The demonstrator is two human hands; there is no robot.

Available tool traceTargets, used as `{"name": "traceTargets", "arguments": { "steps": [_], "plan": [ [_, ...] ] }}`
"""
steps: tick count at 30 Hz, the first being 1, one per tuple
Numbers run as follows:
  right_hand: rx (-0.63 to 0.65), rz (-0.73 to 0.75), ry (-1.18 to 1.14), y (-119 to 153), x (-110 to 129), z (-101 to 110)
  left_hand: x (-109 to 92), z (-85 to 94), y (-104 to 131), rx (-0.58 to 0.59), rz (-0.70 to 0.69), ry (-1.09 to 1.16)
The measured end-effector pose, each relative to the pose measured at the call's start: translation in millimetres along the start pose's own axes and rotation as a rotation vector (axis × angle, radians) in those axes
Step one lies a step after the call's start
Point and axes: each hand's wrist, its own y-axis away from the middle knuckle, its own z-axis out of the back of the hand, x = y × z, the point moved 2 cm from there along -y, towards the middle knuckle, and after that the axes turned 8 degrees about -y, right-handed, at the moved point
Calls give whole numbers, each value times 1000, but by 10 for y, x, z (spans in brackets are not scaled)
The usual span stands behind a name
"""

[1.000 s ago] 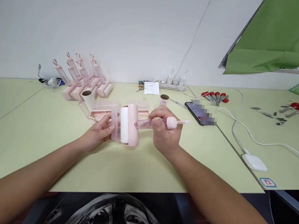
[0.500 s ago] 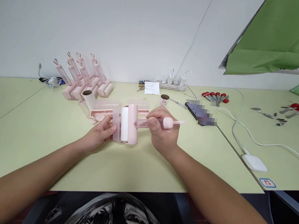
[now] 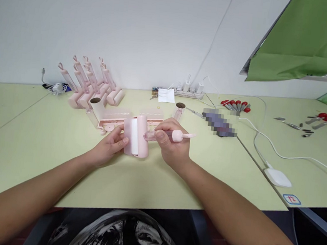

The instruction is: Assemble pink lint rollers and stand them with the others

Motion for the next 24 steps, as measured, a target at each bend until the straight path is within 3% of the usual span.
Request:
{"name": "traceTargets", "arguments": {
  "steps": [24],
  "plan": [
    [117, -66, -42, 84, -51, -91, 13, -56, 26, 28, -45, 15]
  ]
}}
